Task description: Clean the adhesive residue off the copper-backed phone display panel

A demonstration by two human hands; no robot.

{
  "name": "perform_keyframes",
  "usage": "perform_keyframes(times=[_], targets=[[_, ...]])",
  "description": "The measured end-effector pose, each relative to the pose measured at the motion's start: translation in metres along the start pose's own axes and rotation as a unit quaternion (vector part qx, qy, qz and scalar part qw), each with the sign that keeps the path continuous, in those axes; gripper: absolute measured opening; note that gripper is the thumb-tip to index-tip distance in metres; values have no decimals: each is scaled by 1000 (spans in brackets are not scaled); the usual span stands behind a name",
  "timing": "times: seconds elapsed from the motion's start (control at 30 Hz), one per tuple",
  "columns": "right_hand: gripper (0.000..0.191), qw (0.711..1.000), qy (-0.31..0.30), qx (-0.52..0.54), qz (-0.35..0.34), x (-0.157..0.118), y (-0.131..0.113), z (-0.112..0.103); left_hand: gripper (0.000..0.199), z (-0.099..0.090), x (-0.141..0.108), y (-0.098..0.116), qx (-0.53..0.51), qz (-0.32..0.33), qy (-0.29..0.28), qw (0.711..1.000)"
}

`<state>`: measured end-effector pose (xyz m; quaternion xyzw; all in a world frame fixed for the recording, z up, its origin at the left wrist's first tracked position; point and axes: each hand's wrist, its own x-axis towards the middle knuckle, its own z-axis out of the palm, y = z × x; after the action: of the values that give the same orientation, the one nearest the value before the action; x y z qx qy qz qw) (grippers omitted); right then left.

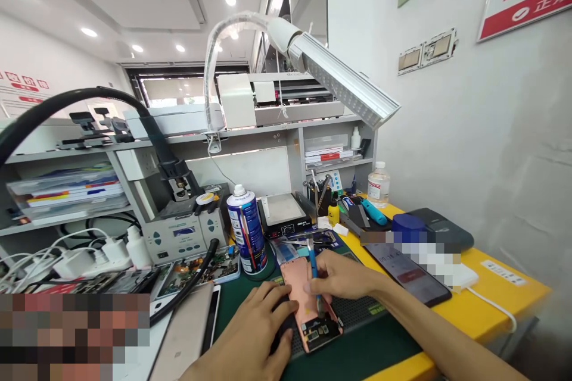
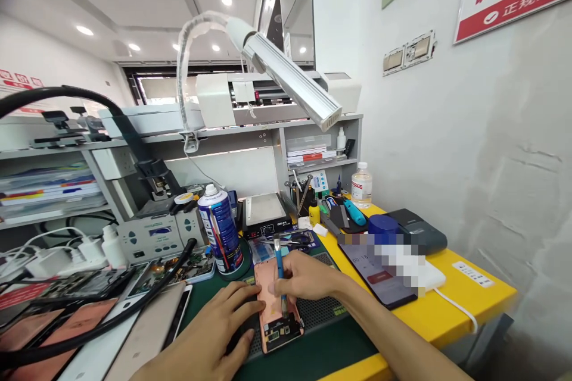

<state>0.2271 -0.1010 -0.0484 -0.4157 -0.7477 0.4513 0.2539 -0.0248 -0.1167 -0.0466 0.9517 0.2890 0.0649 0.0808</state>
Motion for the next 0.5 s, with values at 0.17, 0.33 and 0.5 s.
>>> perform_keyframes(times=[0.17, 0.33, 0.5], targets=[[27, 1000, -27, 9, -7, -1, 0, 0, 43, 6, 5, -2, -26, 0, 35, 999], [24, 1000, -20, 15, -9, -1, 1, 0, 44, 9, 8, -6, -32, -4, 25, 999], [26, 1000, -9, 15, -1, -2, -3, 2, 44, 7, 6, -4, -66, 0, 53, 996]])
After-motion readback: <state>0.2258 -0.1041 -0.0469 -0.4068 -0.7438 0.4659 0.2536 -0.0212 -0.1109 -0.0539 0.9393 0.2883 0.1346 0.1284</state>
